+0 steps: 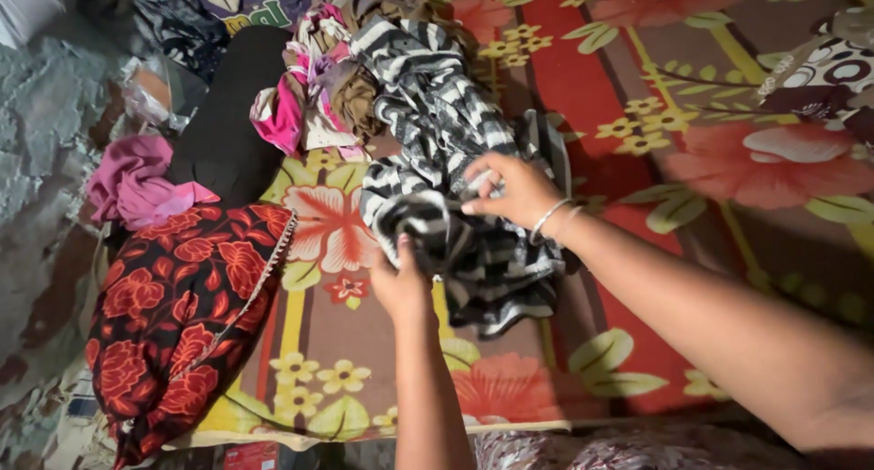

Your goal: Sorting and inspecting striped clothing items on a bed.

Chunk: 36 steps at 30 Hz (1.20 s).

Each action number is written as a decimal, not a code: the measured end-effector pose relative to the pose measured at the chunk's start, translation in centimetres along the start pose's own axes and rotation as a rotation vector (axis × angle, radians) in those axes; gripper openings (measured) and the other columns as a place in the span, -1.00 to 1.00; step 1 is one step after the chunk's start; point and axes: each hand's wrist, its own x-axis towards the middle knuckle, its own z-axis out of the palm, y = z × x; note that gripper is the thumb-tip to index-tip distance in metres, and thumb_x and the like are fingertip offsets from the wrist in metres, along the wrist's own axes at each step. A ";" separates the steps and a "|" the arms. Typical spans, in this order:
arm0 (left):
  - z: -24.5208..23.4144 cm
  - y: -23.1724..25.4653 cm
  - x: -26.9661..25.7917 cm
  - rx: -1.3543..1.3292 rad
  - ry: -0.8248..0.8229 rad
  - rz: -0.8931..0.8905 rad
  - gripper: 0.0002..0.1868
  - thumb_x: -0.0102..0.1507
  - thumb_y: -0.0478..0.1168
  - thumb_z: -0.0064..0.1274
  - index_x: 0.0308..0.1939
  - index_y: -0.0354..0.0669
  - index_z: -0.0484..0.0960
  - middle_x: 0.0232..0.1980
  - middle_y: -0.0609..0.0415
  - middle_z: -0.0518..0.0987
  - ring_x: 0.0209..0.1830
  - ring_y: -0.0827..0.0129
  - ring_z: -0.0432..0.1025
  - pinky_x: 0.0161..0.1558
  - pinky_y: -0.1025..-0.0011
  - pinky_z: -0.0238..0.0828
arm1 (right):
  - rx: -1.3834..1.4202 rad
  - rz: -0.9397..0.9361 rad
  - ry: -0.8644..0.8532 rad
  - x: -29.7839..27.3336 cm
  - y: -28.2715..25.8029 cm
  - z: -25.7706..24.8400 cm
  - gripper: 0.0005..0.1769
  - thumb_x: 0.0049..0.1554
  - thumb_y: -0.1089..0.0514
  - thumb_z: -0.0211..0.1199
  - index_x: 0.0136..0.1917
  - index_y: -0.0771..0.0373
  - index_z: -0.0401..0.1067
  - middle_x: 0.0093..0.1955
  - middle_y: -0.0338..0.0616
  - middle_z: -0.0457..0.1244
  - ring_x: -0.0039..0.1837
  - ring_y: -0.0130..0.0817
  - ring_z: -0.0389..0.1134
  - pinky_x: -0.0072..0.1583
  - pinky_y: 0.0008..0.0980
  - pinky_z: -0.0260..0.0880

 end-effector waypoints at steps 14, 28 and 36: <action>-2.3 -2.7 -3.3 0.292 -0.068 -0.062 -0.70 0.20 -0.14 0.22 -0.12 -0.25 0.56 -0.30 -0.09 0.68 -0.37 0.28 0.55 -0.23 0.26 0.50 | -0.266 0.033 -0.335 -6.2 4.7 3.8 -0.67 -0.04 0.06 0.49 0.01 0.10 0.54 -0.26 -0.14 0.40 -0.17 -0.21 0.47 -0.06 -0.23 0.46; 0.0 -6.4 -4.1 0.645 -0.319 -0.186 -0.33 0.04 -0.12 0.39 0.14 -0.01 0.36 -0.12 -0.17 0.68 -0.11 -0.11 0.59 -0.10 0.08 0.48 | -0.574 0.099 -0.355 -6.1 6.0 8.1 -0.13 -0.21 0.06 0.61 0.32 -0.06 0.28 0.12 0.08 0.28 0.14 0.16 0.37 0.11 0.01 0.40; 2.0 -7.1 -2.4 0.829 -0.438 -0.276 -0.13 -0.10 0.01 0.54 0.15 0.01 0.32 -0.06 -0.13 0.68 -0.02 -0.10 0.57 -0.03 0.01 0.46 | -0.687 0.227 -0.317 -4.6 4.6 7.6 -0.06 -0.11 0.07 0.56 0.43 -0.26 0.15 0.33 0.12 0.15 0.18 0.30 0.34 0.13 0.13 0.39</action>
